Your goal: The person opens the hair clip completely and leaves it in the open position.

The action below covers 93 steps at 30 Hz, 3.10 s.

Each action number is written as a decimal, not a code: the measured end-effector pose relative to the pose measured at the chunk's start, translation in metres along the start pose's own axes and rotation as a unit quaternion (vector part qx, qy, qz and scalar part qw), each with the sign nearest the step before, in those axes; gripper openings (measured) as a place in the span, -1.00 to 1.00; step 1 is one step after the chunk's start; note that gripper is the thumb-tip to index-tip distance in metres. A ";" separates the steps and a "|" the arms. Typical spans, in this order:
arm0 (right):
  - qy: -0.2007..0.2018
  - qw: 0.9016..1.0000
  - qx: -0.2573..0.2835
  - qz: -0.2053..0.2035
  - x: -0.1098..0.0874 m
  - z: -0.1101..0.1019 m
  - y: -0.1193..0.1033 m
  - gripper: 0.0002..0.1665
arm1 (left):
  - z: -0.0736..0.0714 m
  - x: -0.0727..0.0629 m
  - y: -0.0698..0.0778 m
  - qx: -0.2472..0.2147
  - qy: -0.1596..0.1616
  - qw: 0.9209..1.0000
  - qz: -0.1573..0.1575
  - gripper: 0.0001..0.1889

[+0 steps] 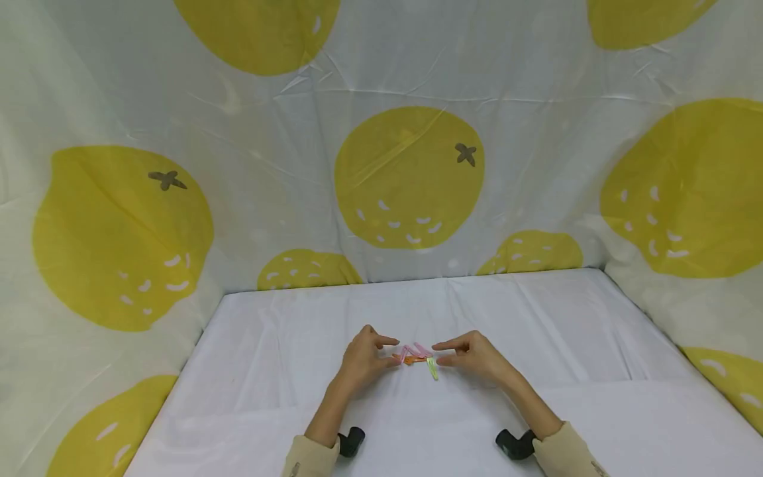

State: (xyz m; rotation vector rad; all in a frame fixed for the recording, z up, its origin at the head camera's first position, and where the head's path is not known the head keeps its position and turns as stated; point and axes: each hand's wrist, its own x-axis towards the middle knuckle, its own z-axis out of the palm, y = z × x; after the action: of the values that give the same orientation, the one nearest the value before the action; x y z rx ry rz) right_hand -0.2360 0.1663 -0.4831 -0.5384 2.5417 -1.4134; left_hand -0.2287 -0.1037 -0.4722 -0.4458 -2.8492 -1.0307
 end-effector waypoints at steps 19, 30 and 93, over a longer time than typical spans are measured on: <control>-0.023 0.999 0.022 0.004 -0.004 0.005 0.014 -0.68 | 0.022 0.014 0.022 -0.052 -0.073 0.996 0.029 -0.69; -0.016 1.000 0.013 0.004 -0.010 0.008 0.015 -0.63 | 0.026 0.027 0.024 -0.078 -0.141 0.986 0.040 -0.72; 0.056 0.998 0.009 -0.003 -0.006 0.021 0.014 -0.92 | 0.029 0.015 0.021 -0.137 -0.095 0.986 -0.009 -0.86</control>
State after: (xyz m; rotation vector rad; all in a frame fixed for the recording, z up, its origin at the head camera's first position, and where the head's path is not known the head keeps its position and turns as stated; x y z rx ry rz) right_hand -0.2265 0.1590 -0.5067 -0.4771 2.6123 -1.5082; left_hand -0.2363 -0.0662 -0.4794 -0.5666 -2.8849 -1.4678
